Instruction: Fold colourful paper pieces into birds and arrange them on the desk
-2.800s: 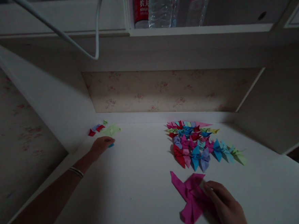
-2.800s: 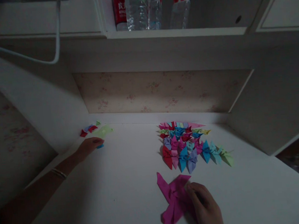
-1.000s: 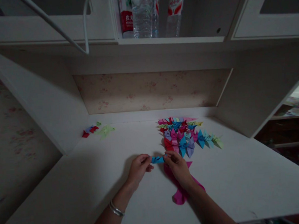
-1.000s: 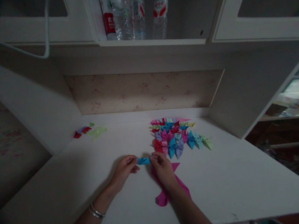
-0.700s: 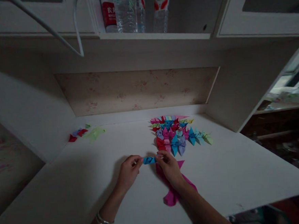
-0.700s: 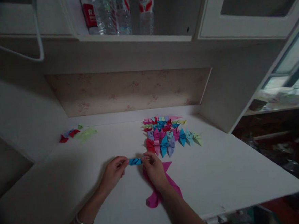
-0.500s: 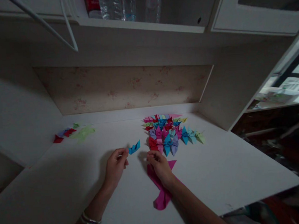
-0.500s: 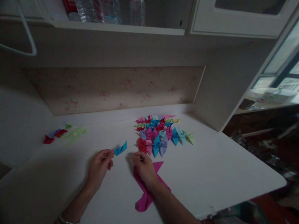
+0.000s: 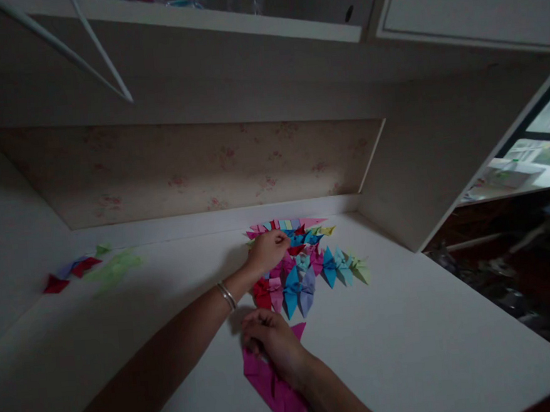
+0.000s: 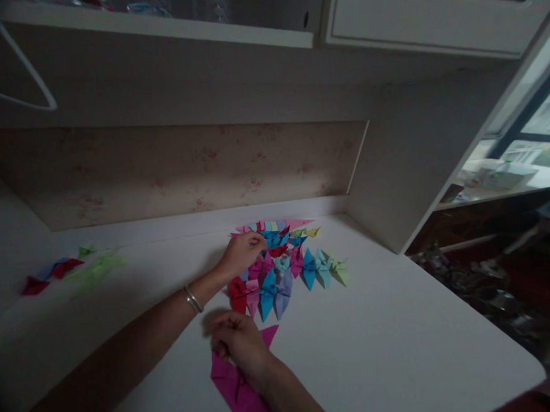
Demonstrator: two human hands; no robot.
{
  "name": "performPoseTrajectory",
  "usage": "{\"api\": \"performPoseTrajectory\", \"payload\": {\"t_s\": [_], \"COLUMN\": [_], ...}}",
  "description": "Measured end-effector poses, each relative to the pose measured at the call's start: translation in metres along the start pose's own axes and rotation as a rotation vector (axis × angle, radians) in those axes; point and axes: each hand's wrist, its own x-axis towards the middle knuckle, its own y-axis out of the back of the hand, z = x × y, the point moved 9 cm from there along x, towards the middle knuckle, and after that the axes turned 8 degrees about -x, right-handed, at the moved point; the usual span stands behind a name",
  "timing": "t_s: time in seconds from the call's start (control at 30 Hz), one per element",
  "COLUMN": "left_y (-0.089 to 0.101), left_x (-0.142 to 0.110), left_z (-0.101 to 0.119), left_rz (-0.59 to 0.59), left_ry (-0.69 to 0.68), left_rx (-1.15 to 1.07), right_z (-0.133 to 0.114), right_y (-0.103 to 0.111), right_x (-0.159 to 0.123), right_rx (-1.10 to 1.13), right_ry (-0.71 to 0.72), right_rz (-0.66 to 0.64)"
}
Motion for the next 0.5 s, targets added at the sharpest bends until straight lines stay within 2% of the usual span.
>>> {"api": "performPoseTrajectory", "payload": {"t_s": [0.13, 0.23, 0.37, 0.5], "left_y": [-0.055, -0.091, -0.126, -0.148], "left_x": [0.041, 0.067, 0.093, 0.106], "left_z": [0.001, -0.002, -0.004, -0.007], "left_rz": [-0.130, -0.196, -0.231, -0.268], "left_ry": [-0.027, -0.019, -0.026, -0.015], "left_rx": [0.291, 0.381, 0.441, 0.479], "right_z": [0.001, 0.002, -0.010, -0.036], "right_y": [-0.003, -0.004, -0.011, -0.018], "right_x": [0.003, 0.006, 0.005, -0.005], "right_rx": [0.019, 0.024, -0.033, -0.058], "right_ry": [0.005, 0.007, 0.059, 0.183], "right_rz": [0.004, 0.013, -0.036, -0.084]}}
